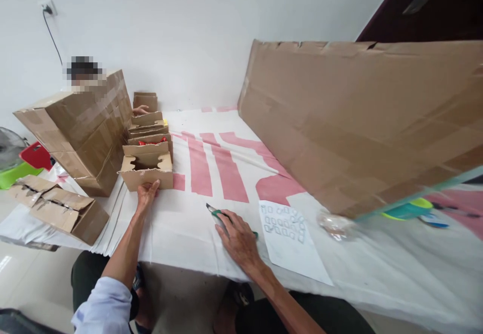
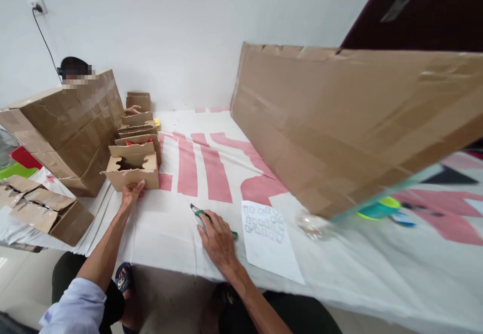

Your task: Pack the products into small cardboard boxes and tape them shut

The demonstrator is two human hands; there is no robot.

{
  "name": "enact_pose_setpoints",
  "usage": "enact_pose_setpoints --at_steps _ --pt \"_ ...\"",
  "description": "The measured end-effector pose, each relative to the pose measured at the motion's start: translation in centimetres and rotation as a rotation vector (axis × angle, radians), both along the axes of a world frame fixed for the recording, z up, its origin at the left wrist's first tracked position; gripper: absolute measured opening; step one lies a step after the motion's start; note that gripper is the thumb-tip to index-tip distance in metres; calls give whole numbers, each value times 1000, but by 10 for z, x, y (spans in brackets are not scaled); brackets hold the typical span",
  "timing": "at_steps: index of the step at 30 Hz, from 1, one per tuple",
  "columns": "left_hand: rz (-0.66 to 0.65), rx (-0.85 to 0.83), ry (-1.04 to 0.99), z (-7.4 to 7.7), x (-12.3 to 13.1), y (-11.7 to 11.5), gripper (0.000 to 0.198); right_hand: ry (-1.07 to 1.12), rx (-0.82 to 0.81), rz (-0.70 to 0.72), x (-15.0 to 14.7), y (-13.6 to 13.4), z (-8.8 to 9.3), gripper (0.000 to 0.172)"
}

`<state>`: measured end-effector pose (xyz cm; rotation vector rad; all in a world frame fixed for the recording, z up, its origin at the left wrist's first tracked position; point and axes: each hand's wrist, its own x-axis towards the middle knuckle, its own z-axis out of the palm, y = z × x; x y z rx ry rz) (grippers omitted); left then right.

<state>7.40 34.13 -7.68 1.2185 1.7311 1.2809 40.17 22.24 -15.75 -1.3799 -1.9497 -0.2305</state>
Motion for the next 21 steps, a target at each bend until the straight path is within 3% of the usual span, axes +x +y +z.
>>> enact_pose_setpoints --at_steps 6,15,21 --pt "-17 -35 -8 4 -3 3 54 -18 11 2 0 -2 2 32" --pt "-46 -101 -4 16 -7 51 54 5 1 -9 -1 -1 1 32" --pt "-47 -105 1 16 -4 66 56 10 -7 -10 -1 -2 4 32"
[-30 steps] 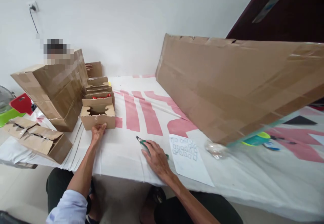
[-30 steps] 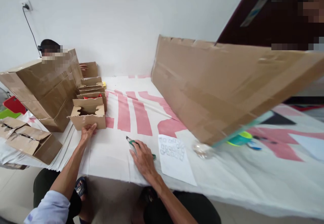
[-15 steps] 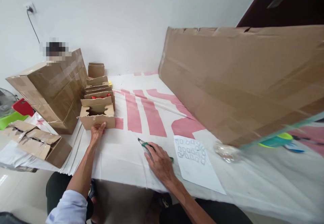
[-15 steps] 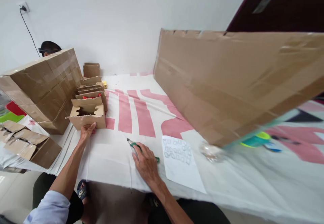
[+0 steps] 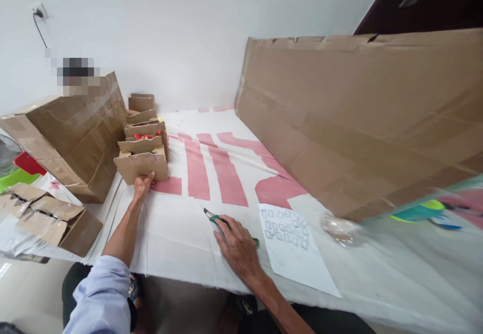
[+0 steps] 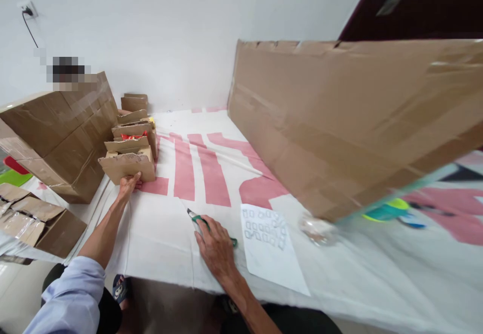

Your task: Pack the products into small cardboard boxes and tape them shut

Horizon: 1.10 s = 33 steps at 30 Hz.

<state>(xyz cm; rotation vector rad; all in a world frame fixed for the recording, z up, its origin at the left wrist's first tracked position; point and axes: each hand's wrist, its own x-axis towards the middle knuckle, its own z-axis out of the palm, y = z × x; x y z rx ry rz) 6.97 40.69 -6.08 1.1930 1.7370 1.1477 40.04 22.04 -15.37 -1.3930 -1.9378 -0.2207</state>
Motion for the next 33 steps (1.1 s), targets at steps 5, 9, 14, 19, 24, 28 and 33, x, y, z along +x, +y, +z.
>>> enact_pose_setpoints --at_steps 5,9,14,19,24,28,33 --pt "21 -12 8 3 -7 5 55 14 -24 0 0 -1 1 33" --pt "13 -17 4 3 -9 5 53 7 -3 -4 0 0 0 32" --pt "3 -24 -4 5 -9 11 53 -7 13 5 0 1 0 31" --pt "-12 -58 -12 10 -1 32 41 -7 5 0 1 1 0 31" --pt "-23 -101 -28 12 11 57 36 -10 -6 -3 1 1 0 31" --pt "1 -101 -21 14 8 66 36 2 -29 -6 1 0 0 33" --pt "-4 -116 -24 21 6 76 38 20 -41 -9 -1 0 2 34"
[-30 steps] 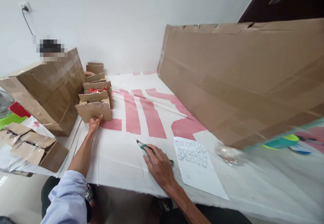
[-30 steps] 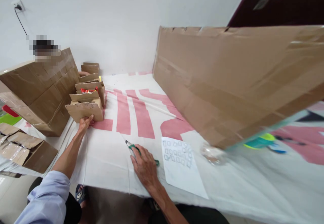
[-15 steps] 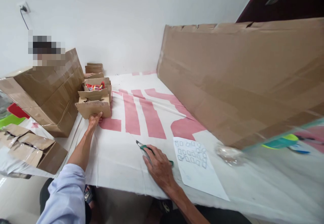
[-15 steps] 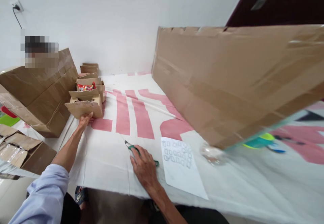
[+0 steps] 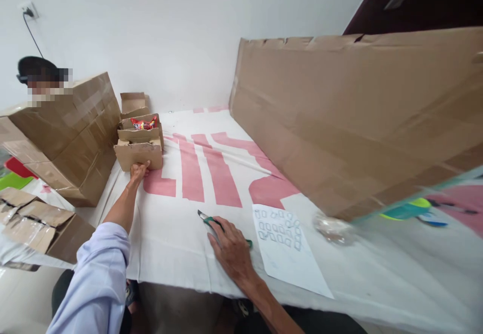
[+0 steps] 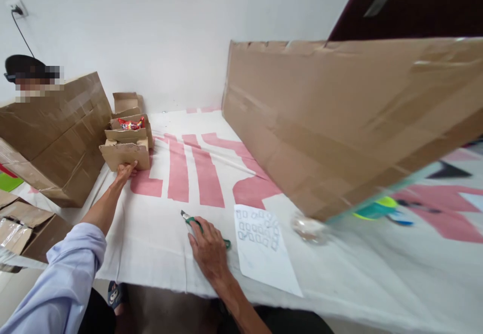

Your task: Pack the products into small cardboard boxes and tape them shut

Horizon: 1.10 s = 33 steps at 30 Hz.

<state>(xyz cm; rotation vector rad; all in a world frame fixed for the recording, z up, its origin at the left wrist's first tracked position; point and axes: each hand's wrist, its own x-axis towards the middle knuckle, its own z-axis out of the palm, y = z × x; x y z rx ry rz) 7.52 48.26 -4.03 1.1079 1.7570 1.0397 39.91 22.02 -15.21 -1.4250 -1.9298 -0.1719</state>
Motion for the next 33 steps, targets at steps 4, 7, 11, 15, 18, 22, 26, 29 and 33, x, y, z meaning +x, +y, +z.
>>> enact_pose_setpoints --at_steps 4,7,11,15,18,22,26,29,33 --pt "-2 -22 -16 4 4 14 40 0 18 -5 -2 0 3 31" --pt "9 -29 -16 8 7 21 40 -1 25 -6 -2 0 1 31" --pt "18 -20 -2 15 10 15 42 -1 43 -13 -3 1 -4 30" --pt "-44 17 17 25 16 -7 42 -8 77 -11 -4 4 -5 29" --pt "-130 74 48 33 23 -36 42 -10 91 9 -3 4 -5 29" --pt "-248 172 124 36 33 -96 36 25 101 47 3 -1 -10 31" --pt "-283 310 206 41 21 -176 29 23 118 88 10 -3 -18 32" --pt "-217 410 283 56 -18 -245 38 11 122 117 13 -4 -20 32" --pt "-64 484 723 83 -100 -321 39 2 124 110 14 -6 -21 33"
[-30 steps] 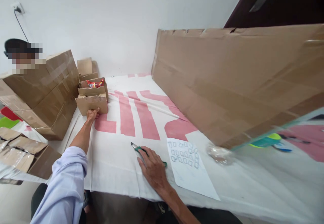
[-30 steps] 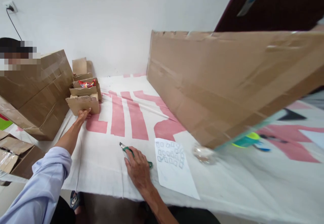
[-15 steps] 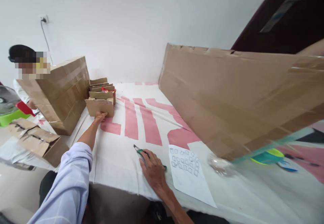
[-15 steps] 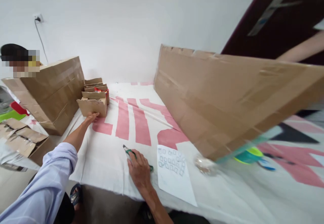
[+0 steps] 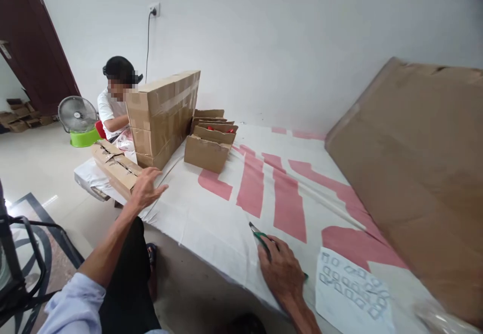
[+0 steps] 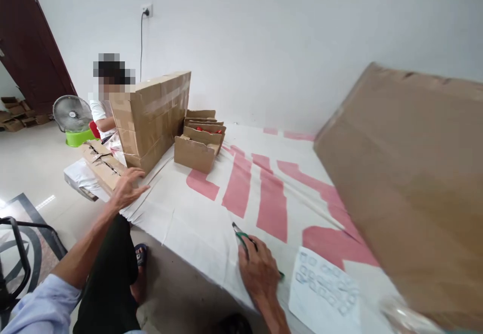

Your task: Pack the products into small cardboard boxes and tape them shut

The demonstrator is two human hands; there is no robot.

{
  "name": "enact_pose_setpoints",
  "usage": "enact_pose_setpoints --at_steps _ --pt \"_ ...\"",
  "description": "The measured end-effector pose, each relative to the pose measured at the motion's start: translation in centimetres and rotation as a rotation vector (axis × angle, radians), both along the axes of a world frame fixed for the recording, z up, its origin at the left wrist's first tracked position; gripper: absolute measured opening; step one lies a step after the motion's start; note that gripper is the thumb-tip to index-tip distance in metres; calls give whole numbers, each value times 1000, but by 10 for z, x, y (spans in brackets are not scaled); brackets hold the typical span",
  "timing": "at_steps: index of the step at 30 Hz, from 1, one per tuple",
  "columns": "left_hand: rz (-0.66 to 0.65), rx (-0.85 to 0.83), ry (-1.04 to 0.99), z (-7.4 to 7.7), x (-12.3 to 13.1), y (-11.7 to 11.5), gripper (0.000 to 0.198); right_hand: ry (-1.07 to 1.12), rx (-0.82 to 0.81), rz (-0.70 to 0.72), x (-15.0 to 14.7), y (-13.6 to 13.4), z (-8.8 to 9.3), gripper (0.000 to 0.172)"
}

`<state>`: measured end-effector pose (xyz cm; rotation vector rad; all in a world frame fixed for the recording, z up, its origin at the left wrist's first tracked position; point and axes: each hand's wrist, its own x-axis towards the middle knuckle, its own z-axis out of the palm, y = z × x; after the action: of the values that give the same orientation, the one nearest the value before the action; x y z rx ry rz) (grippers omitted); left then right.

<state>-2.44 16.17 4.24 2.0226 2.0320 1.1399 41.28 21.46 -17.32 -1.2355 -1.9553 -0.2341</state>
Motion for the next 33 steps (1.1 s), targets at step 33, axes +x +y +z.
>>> enact_pose_setpoints --at_steps 33 --pt "97 -70 -841 -33 -100 -52 107 136 -134 -56 -7 6 3 34"
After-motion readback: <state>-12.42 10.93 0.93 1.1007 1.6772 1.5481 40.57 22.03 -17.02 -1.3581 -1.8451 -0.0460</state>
